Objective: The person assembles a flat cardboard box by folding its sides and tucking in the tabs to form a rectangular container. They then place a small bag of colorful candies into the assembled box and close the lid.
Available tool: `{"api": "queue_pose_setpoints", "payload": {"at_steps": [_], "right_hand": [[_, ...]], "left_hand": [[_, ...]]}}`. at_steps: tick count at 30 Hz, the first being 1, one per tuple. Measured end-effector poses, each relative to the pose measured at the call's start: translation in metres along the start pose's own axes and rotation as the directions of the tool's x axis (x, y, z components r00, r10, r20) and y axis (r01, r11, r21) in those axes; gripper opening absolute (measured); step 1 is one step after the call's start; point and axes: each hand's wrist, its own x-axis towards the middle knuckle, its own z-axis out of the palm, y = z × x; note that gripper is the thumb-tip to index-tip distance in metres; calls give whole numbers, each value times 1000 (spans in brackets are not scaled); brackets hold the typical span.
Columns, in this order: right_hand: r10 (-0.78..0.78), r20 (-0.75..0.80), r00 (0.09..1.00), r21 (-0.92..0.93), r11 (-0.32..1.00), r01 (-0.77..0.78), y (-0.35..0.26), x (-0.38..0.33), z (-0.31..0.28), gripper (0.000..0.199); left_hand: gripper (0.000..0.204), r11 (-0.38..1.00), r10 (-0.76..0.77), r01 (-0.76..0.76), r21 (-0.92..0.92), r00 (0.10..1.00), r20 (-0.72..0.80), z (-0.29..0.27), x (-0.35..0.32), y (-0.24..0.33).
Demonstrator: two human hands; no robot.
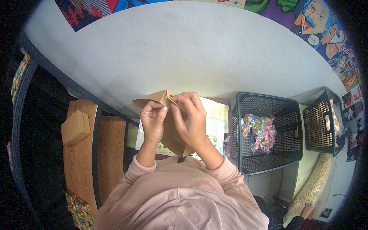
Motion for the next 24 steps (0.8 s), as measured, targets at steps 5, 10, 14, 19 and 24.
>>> {"api": "queue_pose_setpoints", "payload": {"at_steps": [5, 10, 14, 19, 24], "right_hand": [[-21, 57, 998, -112, 993, 28, -1, 6, -2, 16], [-129, -63, 990, -158, 980, 118, -1, -1, 3, 21], [-140, -114, 984, -160, 980, 121, 0, -2, 4, 22], [-53, -92, 994, -173, 984, 36, -2, -2, -1, 20], [-27, -103, 994, -177, 984, 9, 1, -4, -2, 20]], "left_hand": [[10, 1000, -11, 11, 3, 1000, 4, -4, -1, -3], [15, 999, -48, 45, -18, 984, -172, 18, -3, 7], [15, 989, 73, -73, 126, 997, 3, 7, -7, 7], [7, 960, 100, -103, 261, 995, 25, 6, -6, 9], [5, 979, 14, -25, 202, 998, 56, 5, -8, 9]]}}
